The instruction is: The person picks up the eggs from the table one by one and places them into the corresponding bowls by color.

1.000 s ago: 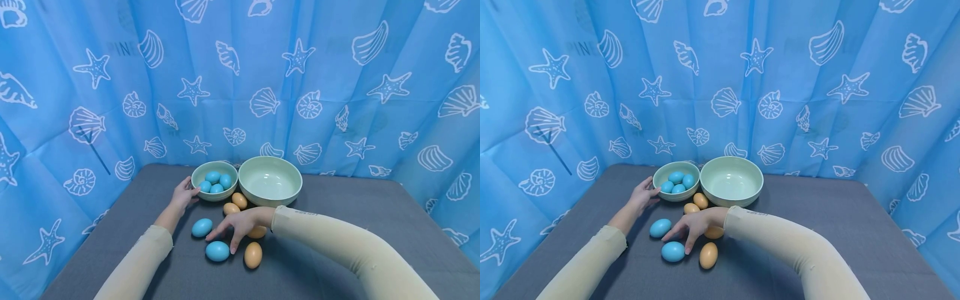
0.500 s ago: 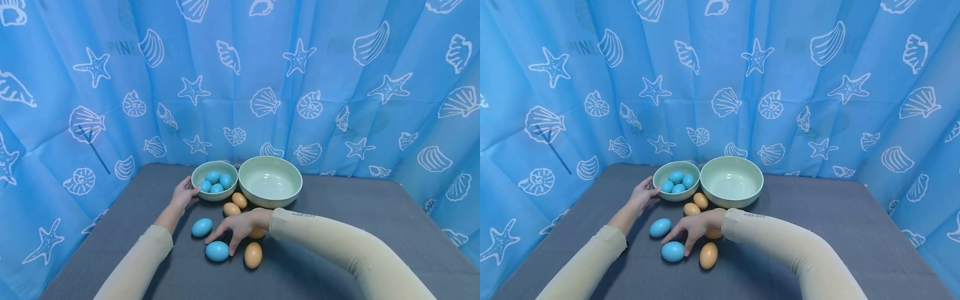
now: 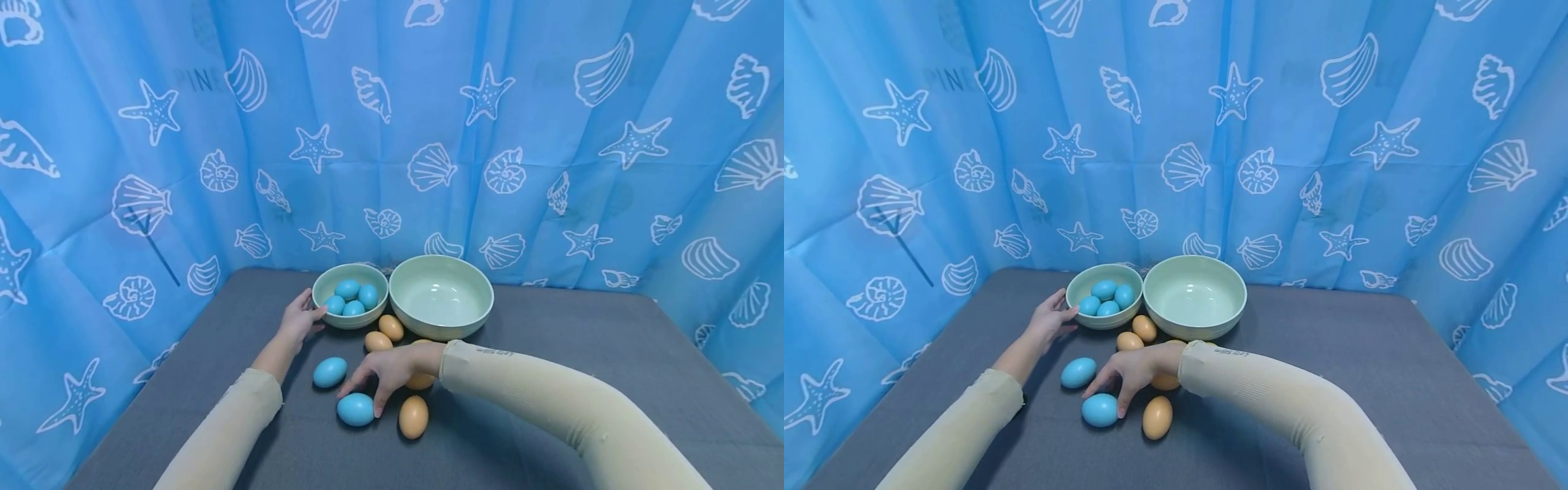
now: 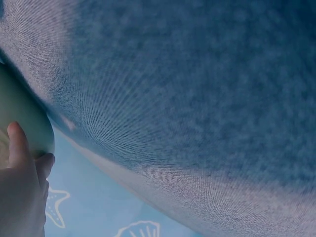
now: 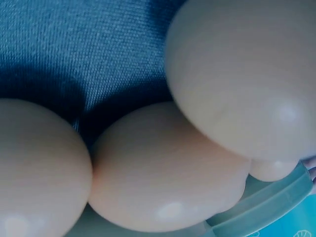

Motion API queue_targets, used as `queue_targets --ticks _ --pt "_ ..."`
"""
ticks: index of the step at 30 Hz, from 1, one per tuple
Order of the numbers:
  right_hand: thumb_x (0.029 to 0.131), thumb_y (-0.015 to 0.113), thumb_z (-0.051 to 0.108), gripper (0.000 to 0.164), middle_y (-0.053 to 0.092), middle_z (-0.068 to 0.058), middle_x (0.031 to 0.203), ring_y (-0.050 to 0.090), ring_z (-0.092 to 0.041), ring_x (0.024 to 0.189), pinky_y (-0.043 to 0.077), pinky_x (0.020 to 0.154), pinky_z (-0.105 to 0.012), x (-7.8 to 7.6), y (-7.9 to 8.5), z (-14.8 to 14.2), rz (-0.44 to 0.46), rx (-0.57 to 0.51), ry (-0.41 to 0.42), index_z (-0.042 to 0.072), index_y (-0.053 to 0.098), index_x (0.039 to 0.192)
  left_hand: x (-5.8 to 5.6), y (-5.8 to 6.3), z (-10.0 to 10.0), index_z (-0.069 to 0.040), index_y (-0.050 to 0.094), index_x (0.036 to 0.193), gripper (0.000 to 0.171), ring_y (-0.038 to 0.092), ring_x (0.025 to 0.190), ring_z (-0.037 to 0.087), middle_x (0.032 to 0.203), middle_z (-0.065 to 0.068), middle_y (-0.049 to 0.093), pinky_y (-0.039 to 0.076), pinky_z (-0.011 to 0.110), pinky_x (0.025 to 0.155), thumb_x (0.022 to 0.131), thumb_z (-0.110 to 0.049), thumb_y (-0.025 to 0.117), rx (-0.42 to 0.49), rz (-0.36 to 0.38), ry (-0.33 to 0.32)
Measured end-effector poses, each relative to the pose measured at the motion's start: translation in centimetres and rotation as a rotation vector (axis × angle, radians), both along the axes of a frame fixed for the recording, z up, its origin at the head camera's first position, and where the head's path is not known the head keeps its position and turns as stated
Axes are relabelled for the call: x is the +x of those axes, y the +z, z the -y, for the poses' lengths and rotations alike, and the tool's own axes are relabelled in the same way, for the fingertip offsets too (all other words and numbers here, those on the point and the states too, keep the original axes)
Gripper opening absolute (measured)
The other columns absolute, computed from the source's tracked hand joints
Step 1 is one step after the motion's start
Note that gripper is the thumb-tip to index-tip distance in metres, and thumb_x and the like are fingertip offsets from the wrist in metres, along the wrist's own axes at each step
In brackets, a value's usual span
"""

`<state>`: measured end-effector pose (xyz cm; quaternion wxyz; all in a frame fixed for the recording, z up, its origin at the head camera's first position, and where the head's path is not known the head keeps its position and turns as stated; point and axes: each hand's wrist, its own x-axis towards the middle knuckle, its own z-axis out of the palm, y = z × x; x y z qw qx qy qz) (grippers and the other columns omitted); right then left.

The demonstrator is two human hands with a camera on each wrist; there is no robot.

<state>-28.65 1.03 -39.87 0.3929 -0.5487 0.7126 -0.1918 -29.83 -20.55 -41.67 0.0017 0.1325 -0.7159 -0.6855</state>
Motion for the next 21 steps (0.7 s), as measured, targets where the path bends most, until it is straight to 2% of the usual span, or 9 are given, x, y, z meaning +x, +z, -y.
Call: queue_targets --ticks 6,13,21 --pt "0.083 0.076 0.003 0.060 0.057 0.005 0.136 0.051 0.002 0.118 0.041 0.100 -0.018 -0.1 0.5 -0.5 0.055 -0.033 -0.034 0.009 0.055 0.139 0.1 -0.1 0.1 -0.009 0.012 0.157 0.070 0.025 0.144 0.029 0.162 0.010 0.011 0.046 0.045 0.102 0.100 -0.006 0.053 -0.007 0.002 -0.002" --pt "0.084 0.074 0.000 0.059 0.056 -0.001 0.137 0.058 -0.006 0.114 0.047 0.096 -0.021 -0.2 1.4 -1.1 0.123 0.008 -0.099 0.008 0.054 0.140 0.0 0.1 0.0 -0.008 0.011 0.157 0.070 0.024 0.144 0.030 0.161 0.011 0.010 0.046 0.046 0.101 0.100 -0.004 0.052 -0.001 0.004 0.000" --pt "0.084 0.074 0.000 0.060 0.056 -0.003 0.138 0.061 -0.010 0.110 0.050 0.091 -0.022 -0.3 2.5 -1.6 0.127 0.016 -0.176 0.010 0.054 0.140 0.2 0.2 -0.1 -0.008 0.010 0.157 0.070 0.032 0.140 0.033 0.161 0.012 0.010 0.046 0.046 0.101 0.100 -0.004 0.052 -0.004 0.007 0.001"
